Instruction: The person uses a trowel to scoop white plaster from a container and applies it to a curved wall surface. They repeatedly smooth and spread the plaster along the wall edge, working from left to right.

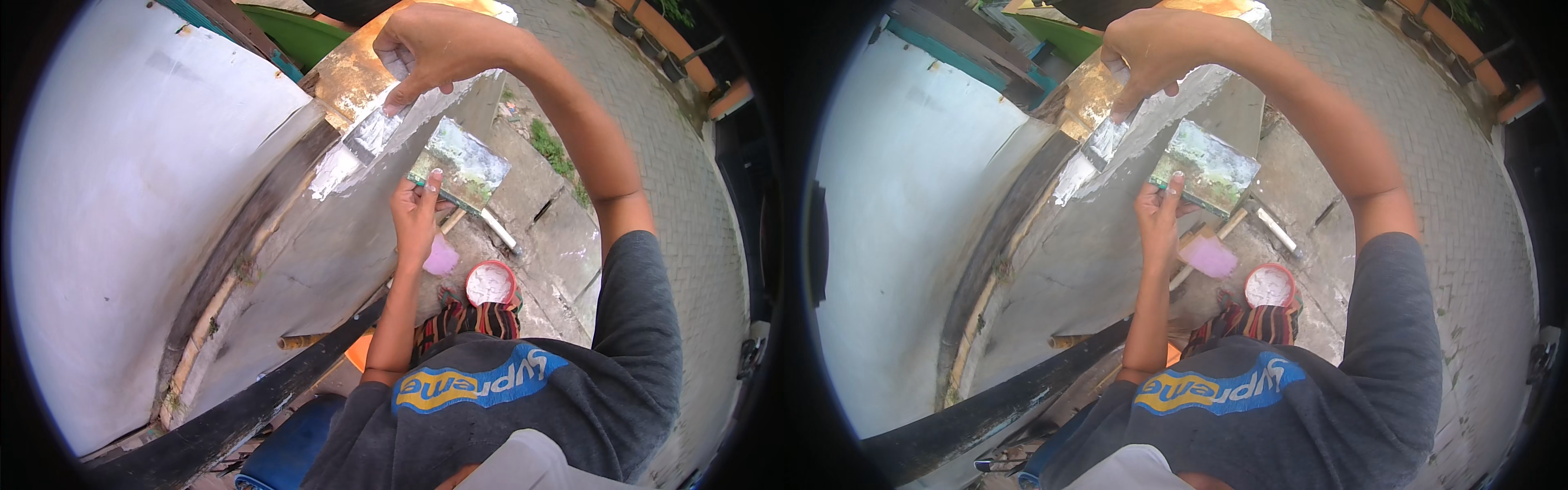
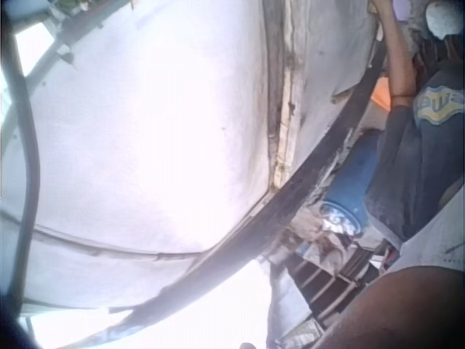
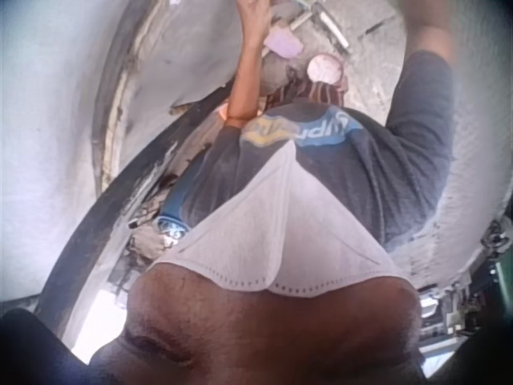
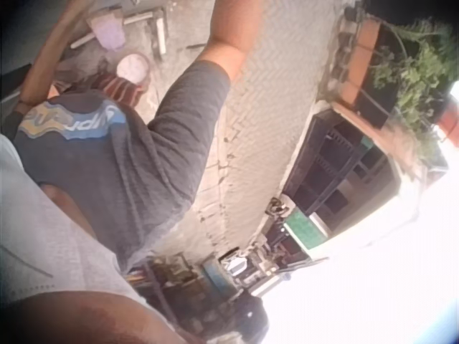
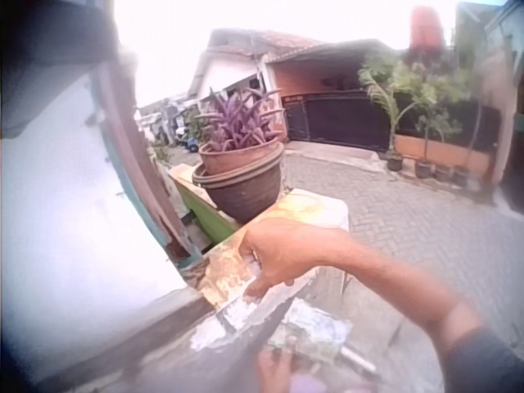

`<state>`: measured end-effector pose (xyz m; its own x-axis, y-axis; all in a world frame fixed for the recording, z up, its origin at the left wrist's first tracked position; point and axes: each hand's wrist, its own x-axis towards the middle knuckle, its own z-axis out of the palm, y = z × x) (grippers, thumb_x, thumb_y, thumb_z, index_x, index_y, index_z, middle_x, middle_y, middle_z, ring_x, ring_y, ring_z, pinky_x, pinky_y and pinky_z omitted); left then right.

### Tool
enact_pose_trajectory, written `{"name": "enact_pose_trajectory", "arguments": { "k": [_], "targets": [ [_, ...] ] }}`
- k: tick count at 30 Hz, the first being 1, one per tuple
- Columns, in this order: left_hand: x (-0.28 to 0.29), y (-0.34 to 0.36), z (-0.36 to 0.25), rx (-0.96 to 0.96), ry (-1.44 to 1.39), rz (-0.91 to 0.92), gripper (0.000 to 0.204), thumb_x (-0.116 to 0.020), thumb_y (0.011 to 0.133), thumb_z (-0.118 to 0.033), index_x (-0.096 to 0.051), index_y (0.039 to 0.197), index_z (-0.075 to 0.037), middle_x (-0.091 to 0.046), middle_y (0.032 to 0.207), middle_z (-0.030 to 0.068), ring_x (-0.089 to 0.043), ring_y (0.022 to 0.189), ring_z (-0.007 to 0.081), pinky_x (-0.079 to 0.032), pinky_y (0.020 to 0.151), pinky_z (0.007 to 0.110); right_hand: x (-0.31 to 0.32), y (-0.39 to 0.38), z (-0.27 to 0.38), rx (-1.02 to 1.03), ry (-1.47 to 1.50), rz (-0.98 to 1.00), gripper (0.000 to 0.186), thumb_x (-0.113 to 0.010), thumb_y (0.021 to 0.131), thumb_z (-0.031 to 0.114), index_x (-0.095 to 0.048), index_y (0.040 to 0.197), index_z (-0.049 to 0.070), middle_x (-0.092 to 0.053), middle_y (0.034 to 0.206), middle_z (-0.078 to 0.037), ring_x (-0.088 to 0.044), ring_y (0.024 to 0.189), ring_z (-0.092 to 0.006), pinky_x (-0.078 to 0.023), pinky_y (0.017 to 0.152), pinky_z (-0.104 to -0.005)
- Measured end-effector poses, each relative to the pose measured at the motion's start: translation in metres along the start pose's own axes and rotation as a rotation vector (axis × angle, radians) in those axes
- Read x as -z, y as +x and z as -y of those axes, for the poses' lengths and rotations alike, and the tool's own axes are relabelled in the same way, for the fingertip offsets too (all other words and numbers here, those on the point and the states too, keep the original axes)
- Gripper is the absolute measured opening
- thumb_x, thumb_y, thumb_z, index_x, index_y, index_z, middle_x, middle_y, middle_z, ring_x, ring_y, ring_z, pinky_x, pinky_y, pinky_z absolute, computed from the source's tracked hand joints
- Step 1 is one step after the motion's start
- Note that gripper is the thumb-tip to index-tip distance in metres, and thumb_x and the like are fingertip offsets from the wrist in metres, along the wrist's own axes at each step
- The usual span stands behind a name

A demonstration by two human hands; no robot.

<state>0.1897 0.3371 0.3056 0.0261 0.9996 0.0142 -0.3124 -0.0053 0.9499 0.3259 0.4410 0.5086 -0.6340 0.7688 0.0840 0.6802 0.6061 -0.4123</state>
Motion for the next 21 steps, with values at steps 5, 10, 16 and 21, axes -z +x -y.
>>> {"name": "enact_pose_trajectory", "arguments": {
  "k": [5, 10, 16, 21],
  "targets": [
    [-0.008, 0.0, 0.002, 0.003, -0.01, 0.009, 0.018, -0.062, 0.095, -0.02, -0.06, 0.093, -0.001, -0.063, 0.075, 0.0019, -0.061, 0.066, 0.0057, -0.056, 0.056, 0.023, -0.003, -0.005, -0.009, -0.037, -0.034, -0.015, 0.036, -0.08, 0.07, 0.032, -0.061, 0.074, 0.002, -0.064, 0.066, -0.008, -0.066, 0.055, -0.0216, -0.051, 0.052, -0.0316],
    [-0.016, -0.003, 0.004, 0.005, -0.024, 0.028, 0.019, -0.062, 0.095, -0.019, -0.061, 0.097, -0.001, -0.064, 0.077, 0.003, -0.062, 0.067, 0.0067, -0.057, 0.058, 0.024, 0.026, -0.035, -0.043, -0.182, -0.007, -0.062, 0.038, -0.081, 0.068, 0.029, -0.06, 0.069, -0.003, -0.062, 0.059, -0.012, -0.062, 0.052, -0.02, -0.047, 0.051, -0.0337],
    [-0.018, 0.0, 0.004, -0.003, -0.003, 0.025, 0.019, -0.062, 0.095, -0.02, -0.061, 0.097, 0.0, -0.063, 0.077, 0.0026, -0.062, 0.067, 0.0068, -0.057, 0.058, 0.024, 0.011, -0.018, -0.035, 0.071, -0.029, -0.16, 0.042, -0.08, 0.065, 0.032, -0.06, 0.073, -0.005, -0.062, 0.064, -0.016, -0.062, 0.06, -0.0262, -0.047, 0.057, -0.0364],
    [-0.012, -0.002, 0.005, 0.006, -0.012, 0.027, 0.02, -0.062, 0.095, -0.02, -0.061, 0.096, -0.001, -0.063, 0.076, 0.0021, -0.061, 0.067, 0.0066, -0.057, 0.057, 0.023, 0.003, -0.008, -0.038, 0.023, -0.107, -0.128, 0.042, -0.08, 0.065, 0.032, -0.063, 0.076, -0.005, -0.063, 0.065, -0.016, -0.063, 0.062, -0.0266, -0.048, 0.059, -0.0371]
  ]
}}
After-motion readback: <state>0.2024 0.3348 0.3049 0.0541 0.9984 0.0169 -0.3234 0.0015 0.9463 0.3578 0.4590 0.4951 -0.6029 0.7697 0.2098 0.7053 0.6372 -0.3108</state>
